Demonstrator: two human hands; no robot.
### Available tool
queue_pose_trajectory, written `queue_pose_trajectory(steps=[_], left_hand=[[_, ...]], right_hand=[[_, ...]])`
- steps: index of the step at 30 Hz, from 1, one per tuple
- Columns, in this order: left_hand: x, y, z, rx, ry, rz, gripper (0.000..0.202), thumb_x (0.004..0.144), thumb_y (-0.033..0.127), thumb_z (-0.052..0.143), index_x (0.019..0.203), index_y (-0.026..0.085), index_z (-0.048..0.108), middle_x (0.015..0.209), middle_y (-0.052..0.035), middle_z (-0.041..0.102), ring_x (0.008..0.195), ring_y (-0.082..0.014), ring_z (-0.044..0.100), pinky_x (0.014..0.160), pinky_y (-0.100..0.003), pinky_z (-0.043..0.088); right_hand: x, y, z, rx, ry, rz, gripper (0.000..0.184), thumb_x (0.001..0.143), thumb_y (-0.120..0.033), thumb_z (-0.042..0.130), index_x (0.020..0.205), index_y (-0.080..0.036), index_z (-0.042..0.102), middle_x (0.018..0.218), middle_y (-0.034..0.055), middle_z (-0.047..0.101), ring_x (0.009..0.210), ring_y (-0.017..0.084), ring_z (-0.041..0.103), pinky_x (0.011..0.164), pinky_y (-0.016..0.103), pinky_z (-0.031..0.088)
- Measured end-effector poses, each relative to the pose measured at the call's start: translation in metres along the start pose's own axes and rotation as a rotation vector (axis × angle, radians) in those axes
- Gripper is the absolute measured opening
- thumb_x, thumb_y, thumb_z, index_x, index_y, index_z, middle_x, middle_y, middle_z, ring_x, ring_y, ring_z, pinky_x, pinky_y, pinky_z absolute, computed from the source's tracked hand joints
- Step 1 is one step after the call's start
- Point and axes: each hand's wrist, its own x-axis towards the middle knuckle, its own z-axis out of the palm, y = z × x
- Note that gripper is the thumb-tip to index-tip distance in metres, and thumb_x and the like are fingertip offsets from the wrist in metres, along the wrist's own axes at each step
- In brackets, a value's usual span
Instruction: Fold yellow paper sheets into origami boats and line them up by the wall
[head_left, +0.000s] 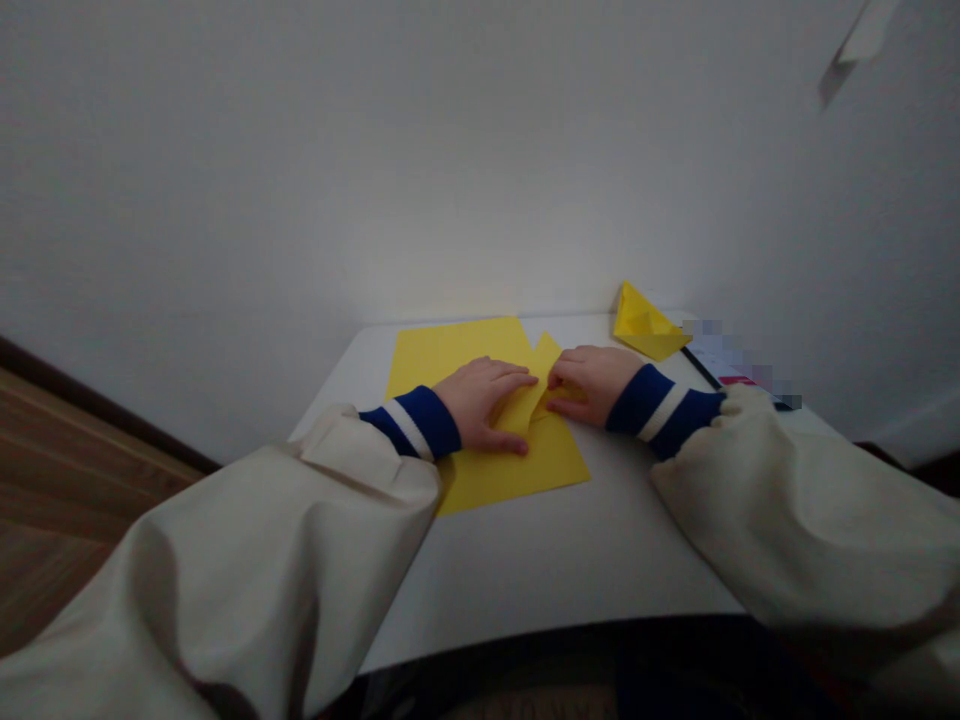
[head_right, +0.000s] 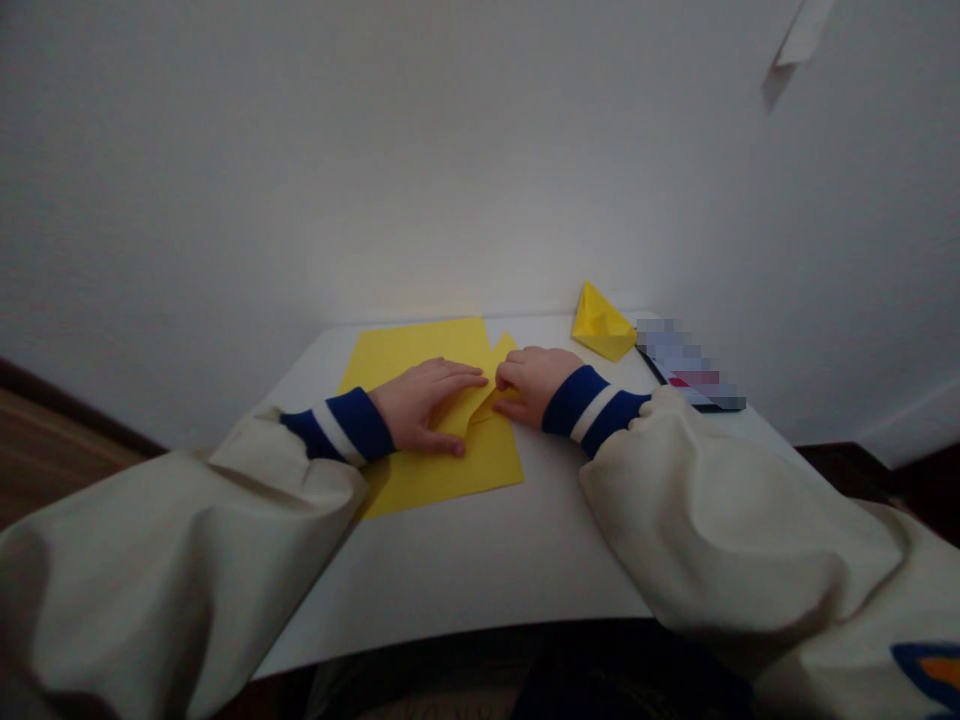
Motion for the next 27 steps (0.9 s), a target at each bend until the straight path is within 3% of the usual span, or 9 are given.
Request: queue_pose_trajectory(steps=[7,11,15,20,27], left_hand=[[0.001,0.001,-0.005,0.07,0.004,0.038,0.066,0.076,0.056,0.053,0.123,0.01,0.046,0.125,-0.0175,0.053,0.112,-0.0277,0.05,0.095,-0.041,0.037],[0.003,0.01,-0.014,0.267,0.006,0.046,0.053,0.08,0.046,0.049,0.122,0.014,0.049,0.099,-0.0116,0.063,0.087,-0.0243,0.058,0.077,-0.037,0.042],[0.005,0.018,-0.018,0.333,-0.016,-0.022,0.044,0.08,0.028,0.046,0.122,0.015,0.047,0.084,-0.0081,0.065,0.074,-0.0213,0.059,0.065,-0.032,0.042],[0.004,0.016,-0.012,0.19,0.064,-0.168,0.044,0.08,0.025,0.046,0.123,0.018,0.045,0.081,-0.0043,0.064,0.072,-0.0179,0.058,0.063,-0.028,0.041],[0.007,0.012,-0.009,-0.014,0.059,-0.298,0.042,0.08,0.026,0.047,0.121,0.018,0.045,0.064,0.0022,0.056,0.055,-0.0129,0.05,0.052,-0.024,0.033]], right_hand=[[-0.001,-0.001,0.0,0.055,0.009,-0.158,0.035,0.083,-0.047,0.049,0.092,-0.017,0.065,0.09,0.0078,0.064,0.084,0.019,0.057,0.069,0.029,0.04],[0.0,-0.001,-0.003,0.02,-0.028,-0.184,0.032,0.085,-0.042,0.047,0.092,-0.017,0.066,0.087,0.0084,0.063,0.078,0.017,0.056,0.066,0.028,0.04],[0.001,-0.003,-0.004,-0.009,-0.039,-0.238,0.029,0.088,-0.036,0.045,0.089,-0.015,0.066,0.086,0.0089,0.063,0.075,0.016,0.054,0.067,0.029,0.04],[-0.001,-0.007,-0.001,0.008,-0.002,-0.307,0.028,0.091,-0.032,0.041,0.093,-0.016,0.065,0.09,0.0092,0.064,0.081,0.017,0.055,0.07,0.029,0.042],[0.001,-0.011,0.0,-0.074,0.026,-0.344,0.034,0.092,-0.04,0.039,0.096,-0.017,0.064,0.092,0.0097,0.063,0.08,0.017,0.055,0.067,0.03,0.041]])
